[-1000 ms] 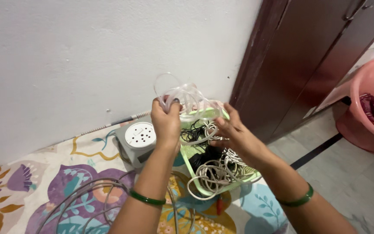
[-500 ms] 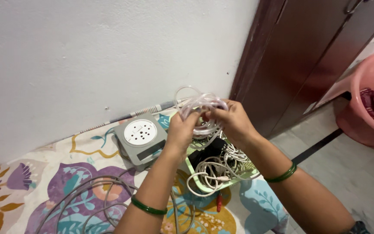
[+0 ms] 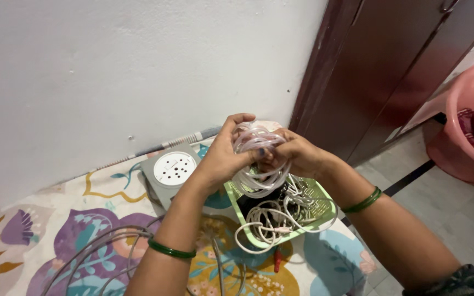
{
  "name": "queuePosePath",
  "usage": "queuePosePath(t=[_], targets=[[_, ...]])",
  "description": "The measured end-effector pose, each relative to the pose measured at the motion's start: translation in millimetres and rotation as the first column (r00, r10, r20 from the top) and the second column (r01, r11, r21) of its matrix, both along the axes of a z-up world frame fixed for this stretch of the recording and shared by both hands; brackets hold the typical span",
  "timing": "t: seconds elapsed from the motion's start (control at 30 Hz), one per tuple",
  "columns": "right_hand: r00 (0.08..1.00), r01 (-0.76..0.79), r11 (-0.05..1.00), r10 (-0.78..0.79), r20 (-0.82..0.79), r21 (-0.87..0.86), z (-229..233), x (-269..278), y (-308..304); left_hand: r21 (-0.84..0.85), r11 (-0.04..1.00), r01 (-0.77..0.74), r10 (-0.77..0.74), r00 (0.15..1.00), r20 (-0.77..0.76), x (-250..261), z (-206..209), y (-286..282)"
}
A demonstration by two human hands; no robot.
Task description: The person coils a white cable and places it into a green basket. They then handle a grey cable and a power strip, moving them on the table and adjusting the basket contents.
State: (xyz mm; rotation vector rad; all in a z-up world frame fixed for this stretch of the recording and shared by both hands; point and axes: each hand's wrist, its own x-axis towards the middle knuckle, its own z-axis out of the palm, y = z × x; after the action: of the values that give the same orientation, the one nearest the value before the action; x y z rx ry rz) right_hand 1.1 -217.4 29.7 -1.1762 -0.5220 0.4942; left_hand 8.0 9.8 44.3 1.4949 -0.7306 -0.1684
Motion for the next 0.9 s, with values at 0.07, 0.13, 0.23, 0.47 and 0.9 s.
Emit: queuePosePath(t=[0.07, 0.13, 0.23, 0.47, 0.9], targets=[[0.993, 0.093, 0.987, -0.082, 0.084, -0.132, 6.3, 8.3, 0.7, 0.030, 0.997, -0.078, 0.078, 0.997, -0.018, 5.2, 0.7, -1.8], [0.961, 0.240, 0.923, -0.182, 0.208, -0.302, 15.7, 16.5, 6.9, 0.091, 0.968, -0.233, 0.232, 0.973, 0.013, 9.9, -1.3, -3.0], [0.873, 0.473, 0.708, -0.297, 0.387, -0.524, 18.1, 28.1, 14.7, -0.111, 0.947, -0.301, 0.280, 0.945, -0.167, 16.0, -10.4, -15.5], [0.846, 0.532, 0.241, -0.190, 0.498, -0.812, -41.8, 62.5, 16.1, 0.380, 0.725, -0.574, 0.411, 0.804, 0.429, 37.1, -58.6, -21.2], [0.747, 0.663, -0.183, 0.217, 0.628, -0.726, -71.0, 65.1, 21.9, 0.796, 0.306, -0.522, -0.051, 0.826, 0.561, 27.9, -75.7, -35.4]])
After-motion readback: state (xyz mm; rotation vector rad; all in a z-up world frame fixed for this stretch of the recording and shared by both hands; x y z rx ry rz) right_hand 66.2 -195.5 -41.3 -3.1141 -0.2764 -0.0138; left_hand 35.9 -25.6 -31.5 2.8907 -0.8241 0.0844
